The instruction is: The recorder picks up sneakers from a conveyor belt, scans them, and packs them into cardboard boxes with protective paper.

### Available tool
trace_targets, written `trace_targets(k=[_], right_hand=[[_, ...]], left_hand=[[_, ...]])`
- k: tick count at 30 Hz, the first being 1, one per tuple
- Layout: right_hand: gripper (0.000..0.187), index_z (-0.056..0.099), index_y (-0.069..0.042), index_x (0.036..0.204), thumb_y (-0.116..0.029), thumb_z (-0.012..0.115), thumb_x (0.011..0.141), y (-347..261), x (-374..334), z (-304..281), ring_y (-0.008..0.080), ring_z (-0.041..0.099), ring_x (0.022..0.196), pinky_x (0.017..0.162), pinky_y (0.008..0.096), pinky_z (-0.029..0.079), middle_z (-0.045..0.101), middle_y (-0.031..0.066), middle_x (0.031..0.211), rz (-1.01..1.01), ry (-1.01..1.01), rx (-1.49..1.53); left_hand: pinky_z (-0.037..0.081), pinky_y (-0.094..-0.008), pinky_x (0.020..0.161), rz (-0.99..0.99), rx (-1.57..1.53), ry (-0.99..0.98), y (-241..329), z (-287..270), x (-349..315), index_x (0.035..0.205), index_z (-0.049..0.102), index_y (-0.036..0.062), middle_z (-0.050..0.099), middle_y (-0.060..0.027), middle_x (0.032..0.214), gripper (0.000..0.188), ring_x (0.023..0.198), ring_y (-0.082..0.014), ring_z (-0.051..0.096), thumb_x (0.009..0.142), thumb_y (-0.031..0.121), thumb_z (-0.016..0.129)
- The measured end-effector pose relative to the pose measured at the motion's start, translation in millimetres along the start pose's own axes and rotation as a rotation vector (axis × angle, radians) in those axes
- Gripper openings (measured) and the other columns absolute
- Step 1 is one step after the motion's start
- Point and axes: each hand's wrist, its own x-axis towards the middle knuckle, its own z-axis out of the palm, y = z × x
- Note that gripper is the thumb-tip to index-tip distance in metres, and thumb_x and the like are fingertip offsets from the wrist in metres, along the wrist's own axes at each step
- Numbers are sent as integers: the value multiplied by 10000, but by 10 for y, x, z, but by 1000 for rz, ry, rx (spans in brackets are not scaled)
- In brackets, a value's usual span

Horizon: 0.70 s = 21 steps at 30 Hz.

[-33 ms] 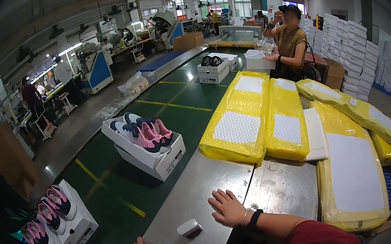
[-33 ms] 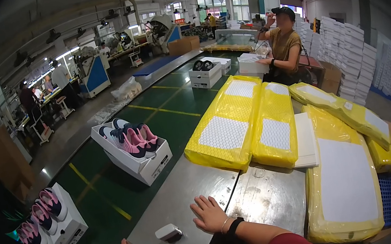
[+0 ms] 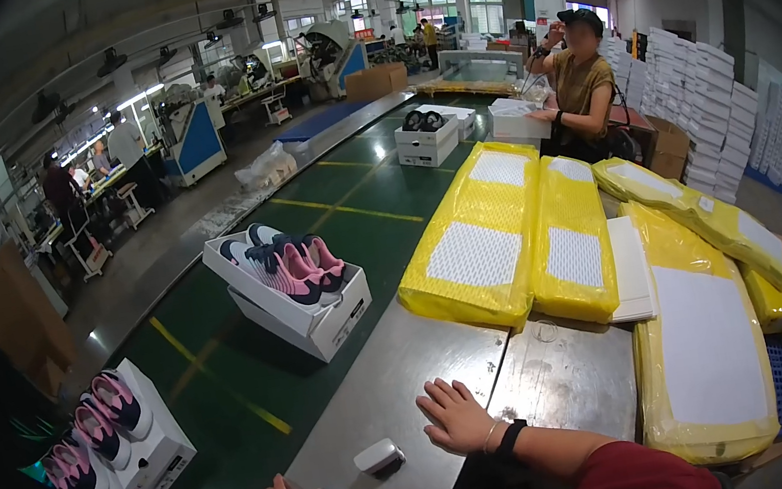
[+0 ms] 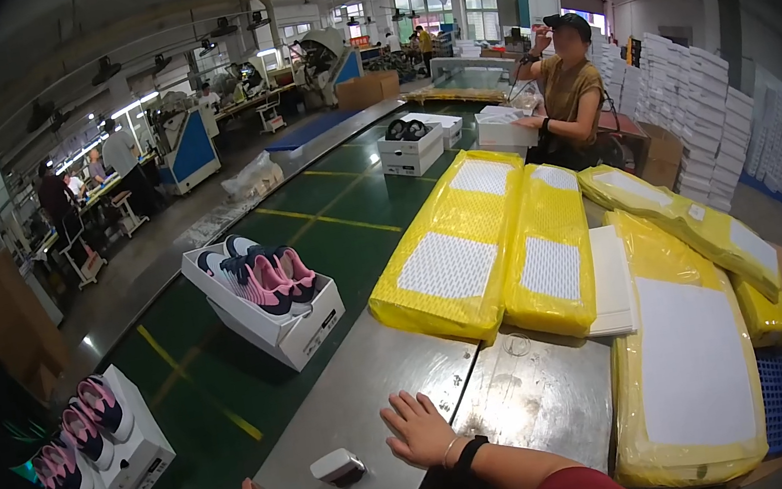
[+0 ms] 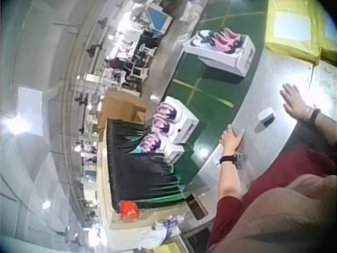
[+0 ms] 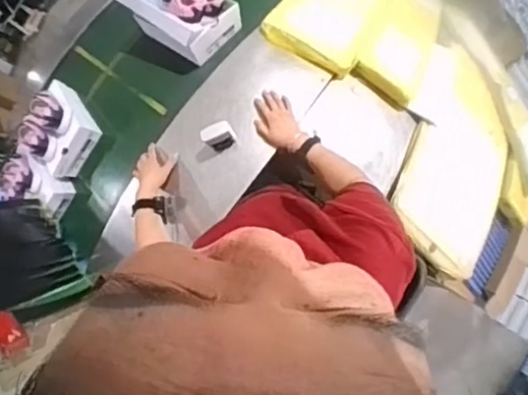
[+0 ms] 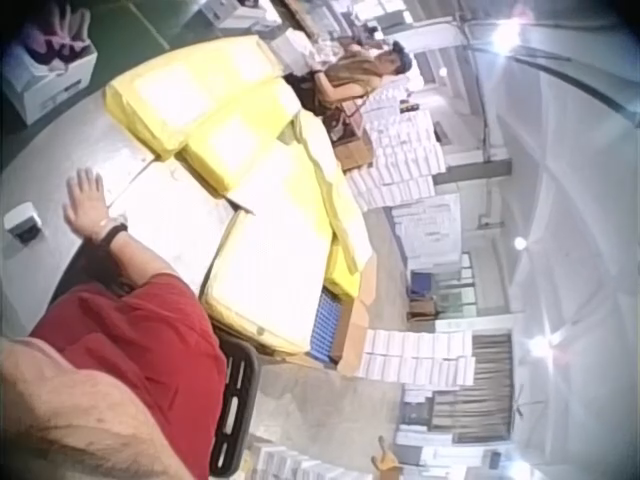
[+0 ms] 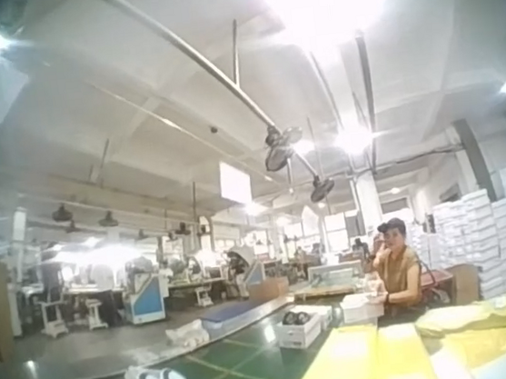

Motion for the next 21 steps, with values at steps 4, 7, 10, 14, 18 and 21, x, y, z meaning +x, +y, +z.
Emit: trace_targets(k=[4, 7, 10, 14, 18, 21], right_hand=[[529, 420, -64, 1271, -360, 483, 837, -34, -21, -42, 363, 312, 1270, 1036, 494, 227, 364, 208, 1345, 7, -30, -7], [541, 423, -37, 1253, -325, 522, 806, -53, 35, -32, 380, 355, 1215, 991, 498, 275, 380, 232, 1305, -68, -19, 16], [521, 451, 19, 1164, -212, 581, 716, -35, 165, -52, 407, 408, 1062, 890, 500, 329, 395, 283, 1212, -74, -28, 133], [504, 449, 55, 1137, -149, 553, 688, -118, 146, -115, 435, 403, 1041, 903, 512, 311, 388, 308, 1203, -44, -27, 46], [560, 400, 70, 1220, -239, 453, 756, -164, 150, -114, 468, 292, 1226, 1029, 543, 182, 343, 326, 1296, -27, -139, -41], [567, 381, 66, 1252, -284, 414, 807, -215, 134, -73, 451, 266, 1264, 1046, 540, 154, 332, 314, 1321, -50, -182, -50]], left_hand=[[301, -516, 976, 53, 19, -109, -70, -176, 18, 1323, 344, 7, 450, -233, 1226, 936, 1168, -357, 426, 663, 602, 637], [411, -413, 910, 161, -172, -164, -438, -196, 148, 1280, 415, -10, 522, -252, 1161, 881, 1076, -365, 516, 661, 568, 659], [470, -278, 758, 97, -640, -418, -619, -341, 350, 1244, 451, -62, 612, -84, 988, 687, 859, -138, 569, 794, 414, 655], [359, -176, 494, 16, -1319, -177, -784, -696, 590, 866, 523, 120, 467, 83, 656, 215, 554, -26, 435, 890, 330, 566], [493, -366, 777, -282, -1566, 230, -1353, -987, 766, 1142, 461, 26, 533, -138, 1061, 483, 932, -241, 559, 836, 361, 625], [471, -414, 847, -418, -1735, 443, -1712, -1038, 930, 1281, 364, 5, 443, -244, 1224, 670, 1050, -338, 514, 808, 385, 648]])
